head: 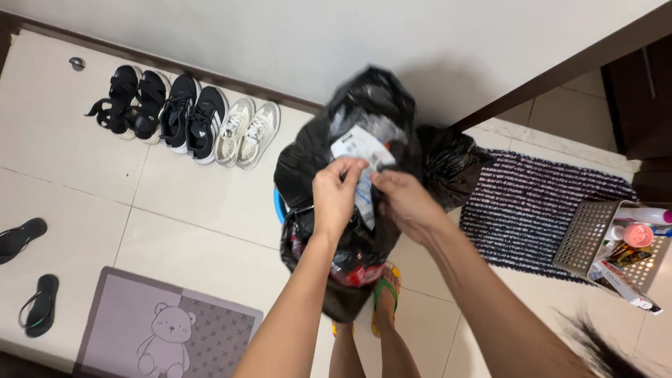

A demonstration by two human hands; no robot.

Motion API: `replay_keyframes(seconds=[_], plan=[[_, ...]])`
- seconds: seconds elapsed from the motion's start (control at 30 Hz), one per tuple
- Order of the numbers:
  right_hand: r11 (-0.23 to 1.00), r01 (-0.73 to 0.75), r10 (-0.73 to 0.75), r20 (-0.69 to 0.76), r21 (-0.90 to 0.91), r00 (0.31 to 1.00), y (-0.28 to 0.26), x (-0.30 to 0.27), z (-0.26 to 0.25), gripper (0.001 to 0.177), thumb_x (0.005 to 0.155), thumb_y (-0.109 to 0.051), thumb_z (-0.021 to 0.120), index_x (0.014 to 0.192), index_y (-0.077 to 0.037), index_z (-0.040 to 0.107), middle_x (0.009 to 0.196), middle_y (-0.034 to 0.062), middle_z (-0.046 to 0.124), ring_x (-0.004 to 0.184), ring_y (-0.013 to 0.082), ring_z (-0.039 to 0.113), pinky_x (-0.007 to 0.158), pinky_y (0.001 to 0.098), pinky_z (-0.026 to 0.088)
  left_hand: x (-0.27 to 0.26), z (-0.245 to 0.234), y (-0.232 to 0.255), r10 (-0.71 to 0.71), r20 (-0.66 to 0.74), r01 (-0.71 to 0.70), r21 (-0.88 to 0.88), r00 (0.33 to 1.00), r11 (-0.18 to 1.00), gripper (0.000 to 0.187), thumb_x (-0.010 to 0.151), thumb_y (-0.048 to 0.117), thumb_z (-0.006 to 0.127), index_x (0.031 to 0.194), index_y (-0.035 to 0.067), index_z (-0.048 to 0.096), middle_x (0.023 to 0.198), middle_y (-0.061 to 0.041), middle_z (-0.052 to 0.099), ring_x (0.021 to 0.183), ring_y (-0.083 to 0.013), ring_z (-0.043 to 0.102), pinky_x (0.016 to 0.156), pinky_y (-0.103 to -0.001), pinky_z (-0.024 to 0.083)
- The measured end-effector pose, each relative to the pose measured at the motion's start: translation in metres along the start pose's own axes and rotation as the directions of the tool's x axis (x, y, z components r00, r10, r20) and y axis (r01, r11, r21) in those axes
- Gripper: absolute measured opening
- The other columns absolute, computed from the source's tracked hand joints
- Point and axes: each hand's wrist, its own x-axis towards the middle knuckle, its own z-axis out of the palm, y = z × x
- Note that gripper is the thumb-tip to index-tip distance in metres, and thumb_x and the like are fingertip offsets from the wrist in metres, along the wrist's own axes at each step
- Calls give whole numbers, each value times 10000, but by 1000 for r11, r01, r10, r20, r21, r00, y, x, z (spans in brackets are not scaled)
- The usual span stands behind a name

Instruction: Tying and securing a black plastic trash bag filled with various items.

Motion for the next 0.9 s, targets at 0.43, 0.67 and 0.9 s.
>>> replay_keyframes(seconds=[0.43, 0.67, 0.9], plan=[[993, -63, 73, -110, 99, 991, 44, 47, -26, 296, 1061, -291, 621, 881, -59, 663, 720, -12, 515, 618, 109, 445, 583, 303, 381, 2, -12, -19, -90, 376, 77, 51, 922, 996, 263, 779, 144, 837, 962, 24, 690, 723, 0, 588, 672, -75, 511, 614, -272, 468], [517, 481, -667, 19, -708, 745, 12, -13, -2, 280, 981, -208, 683, 1183, -22, 628, 1127, 101, 565, 828, 161, 587, 675, 272, 487, -14, -21, -13, -133, 275, 76, 209, 952, 975, 177, 954, 172, 656, 1030, 13, 673, 696, -96, 577, 628, -103, 466, 591, -297, 434], [613, 512, -461, 254, -602, 850, 12, -5, -16, 670, 946, -159, 696, 1554, -124, 416, 1181, 53, 576, 827, 150, 573, 694, 258, 506, -8, -21, -21, -179, 233, 170, 58, 956, 984, 177, 1006, 206, 613, 983, 33, 637, 683, 32, 443, 638, -60, 374, 554, -273, 351]])
